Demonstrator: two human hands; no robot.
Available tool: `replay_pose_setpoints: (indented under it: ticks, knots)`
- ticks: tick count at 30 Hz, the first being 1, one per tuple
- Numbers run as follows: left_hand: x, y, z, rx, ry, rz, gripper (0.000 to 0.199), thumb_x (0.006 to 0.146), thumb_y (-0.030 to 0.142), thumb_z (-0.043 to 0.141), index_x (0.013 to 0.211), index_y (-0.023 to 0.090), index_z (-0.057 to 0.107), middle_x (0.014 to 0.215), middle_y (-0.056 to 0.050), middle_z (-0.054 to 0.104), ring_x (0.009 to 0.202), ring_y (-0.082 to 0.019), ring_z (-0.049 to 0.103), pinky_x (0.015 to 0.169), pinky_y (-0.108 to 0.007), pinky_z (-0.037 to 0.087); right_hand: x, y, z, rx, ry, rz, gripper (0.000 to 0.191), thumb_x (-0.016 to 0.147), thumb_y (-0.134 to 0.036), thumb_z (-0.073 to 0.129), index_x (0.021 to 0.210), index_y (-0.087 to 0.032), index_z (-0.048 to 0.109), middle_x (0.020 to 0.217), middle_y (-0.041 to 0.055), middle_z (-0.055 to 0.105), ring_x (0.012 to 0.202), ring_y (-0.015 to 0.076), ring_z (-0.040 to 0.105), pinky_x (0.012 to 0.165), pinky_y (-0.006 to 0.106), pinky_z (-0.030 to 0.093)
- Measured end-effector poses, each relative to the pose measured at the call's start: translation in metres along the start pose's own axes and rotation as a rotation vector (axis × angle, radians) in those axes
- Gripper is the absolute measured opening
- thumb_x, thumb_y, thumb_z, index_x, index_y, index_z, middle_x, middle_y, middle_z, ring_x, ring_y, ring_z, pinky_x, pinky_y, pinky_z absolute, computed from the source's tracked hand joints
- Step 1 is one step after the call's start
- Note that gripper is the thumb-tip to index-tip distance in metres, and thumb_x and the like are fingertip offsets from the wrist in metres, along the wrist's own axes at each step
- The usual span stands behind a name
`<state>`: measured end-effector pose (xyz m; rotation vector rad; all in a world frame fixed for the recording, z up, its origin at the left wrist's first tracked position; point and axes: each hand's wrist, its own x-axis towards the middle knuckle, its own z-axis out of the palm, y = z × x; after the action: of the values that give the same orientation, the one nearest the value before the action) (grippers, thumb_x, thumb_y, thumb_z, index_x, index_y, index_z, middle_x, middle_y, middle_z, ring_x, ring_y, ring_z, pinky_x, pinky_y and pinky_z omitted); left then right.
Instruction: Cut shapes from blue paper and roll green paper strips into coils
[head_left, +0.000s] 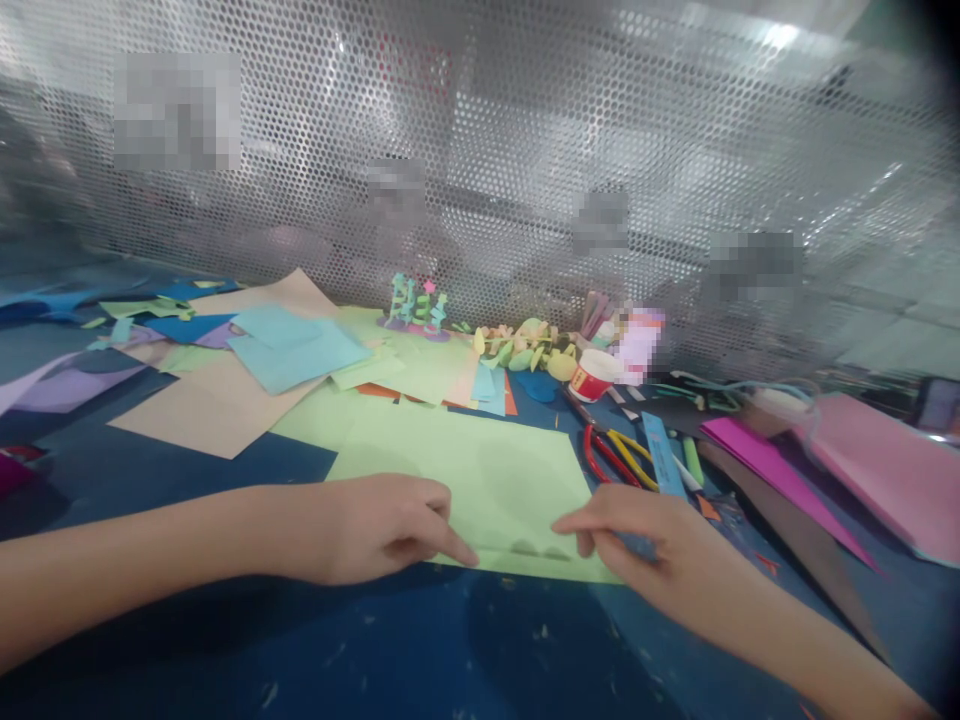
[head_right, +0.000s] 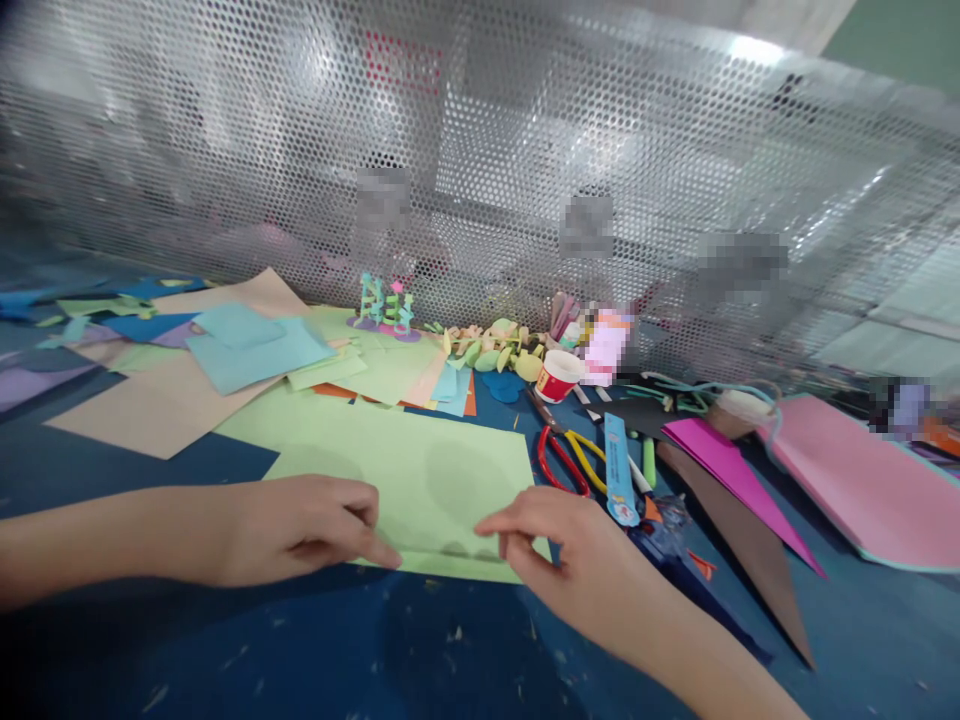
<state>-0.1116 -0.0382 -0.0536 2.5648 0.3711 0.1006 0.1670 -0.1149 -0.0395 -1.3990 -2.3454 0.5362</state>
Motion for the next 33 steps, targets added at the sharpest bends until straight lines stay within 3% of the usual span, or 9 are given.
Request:
replay_pose_setpoints:
  ticks: [3, 6, 10, 17, 20, 24, 29, 33]
  knots:
    - [0.014, 0.007, 0.002, -0.092, 0.029, -0.027, 0.034, 0.084, 0.008, 0.045, 0.111, 0.024, 0.057, 0.088, -0.002, 0.056, 0.076, -0.013, 0.054, 0.070, -0.020, 0.041, 0.009, -0.013, 0.011, 0.090, 0.059, 0.068, 0.013, 0.086, -0.024, 0.052, 0.097, -0.025, 0.060, 0.092, 0.0016, 0.063, 0.086, 0.0153, 0.058, 0.078, 0.027, 0.045]
    - [0.029, 0.011, 0.004, -0.236, 0.055, -0.087, 0.017, 0.080, 0.012, 0.052, 0.095, 0.020, 0.053, 0.079, 0.002, 0.056, 0.069, -0.011, 0.052, 0.061, -0.019, 0.041, 0.016, -0.021, 0.026, 0.158, -0.002, 0.138, 0.002, 0.086, -0.023, 0.053, 0.088, -0.023, 0.052, 0.088, -0.0002, 0.060, 0.081, 0.0150, 0.056, 0.072, 0.026, 0.045]
    - [0.036, 0.005, 0.005, -0.275, 0.069, -0.108, 0.007, 0.078, 0.015, 0.056, 0.083, 0.019, 0.057, 0.079, 0.003, 0.058, 0.069, -0.010, 0.054, 0.061, -0.018, 0.043, 0.017, -0.014, 0.043, 0.259, -0.045, 0.151, 0.007, 0.086, -0.015, 0.048, 0.083, -0.022, 0.049, 0.084, -0.0009, 0.058, 0.078, 0.0132, 0.056, 0.070, 0.024, 0.045]
    - [0.018, 0.003, -0.001, -0.199, 0.044, -0.080, 0.020, 0.080, 0.017, 0.057, 0.093, 0.023, 0.071, 0.087, -0.001, 0.065, 0.075, -0.011, 0.060, 0.071, -0.019, 0.046, 0.016, -0.003, 0.053, 0.250, 0.012, 0.033, 0.013, 0.087, -0.011, 0.048, 0.084, -0.021, 0.056, 0.085, 0.0010, 0.055, 0.078, 0.0127, 0.055, 0.072, 0.024, 0.045]
    - [0.013, 0.004, -0.001, -0.180, 0.051, -0.103, 0.019, 0.078, 0.025, 0.063, 0.096, 0.022, 0.071, 0.083, -0.002, 0.066, 0.071, -0.011, 0.060, 0.068, -0.019, 0.046, 0.016, -0.002, 0.054, 0.263, 0.019, 0.016, 0.013, 0.087, -0.010, 0.048, 0.084, -0.020, 0.056, 0.085, 0.0014, 0.056, 0.079, 0.0129, 0.055, 0.073, 0.024, 0.045]
    - [0.009, -0.005, 0.003, -0.180, 0.046, -0.087, 0.020, 0.080, 0.018, 0.061, 0.097, 0.023, 0.071, 0.081, -0.002, 0.066, 0.073, -0.012, 0.061, 0.069, -0.019, 0.046, 0.015, -0.001, 0.055, 0.258, 0.019, 0.012, 0.014, 0.087, -0.009, 0.048, 0.086, -0.021, 0.056, 0.086, 0.0011, 0.056, 0.080, 0.0125, 0.055, 0.074, 0.024, 0.045]
    - [0.005, -0.014, 0.010, -0.157, 0.086, -0.063, 0.020, 0.084, 0.023, 0.058, 0.099, 0.024, 0.072, 0.082, -0.004, 0.065, 0.071, -0.012, 0.061, 0.065, -0.017, 0.045, 0.014, -0.001, 0.057, 0.229, 0.033, -0.003, 0.013, 0.089, -0.011, 0.047, 0.085, -0.021, 0.055, 0.086, 0.0013, 0.056, 0.081, 0.0123, 0.055, 0.075, 0.024, 0.046]
    - [0.003, -0.011, 0.011, -0.049, 0.085, -0.034, 0.022, 0.087, 0.021, 0.054, 0.102, 0.026, 0.070, 0.086, -0.003, 0.062, 0.072, -0.011, 0.059, 0.066, -0.018, 0.043, 0.013, 0.002, 0.059, 0.157, 0.059, -0.108, 0.020, 0.090, -0.011, 0.045, 0.095, -0.022, 0.061, 0.095, 0.0047, 0.055, 0.089, 0.0140, 0.055, 0.080, 0.027, 0.046]
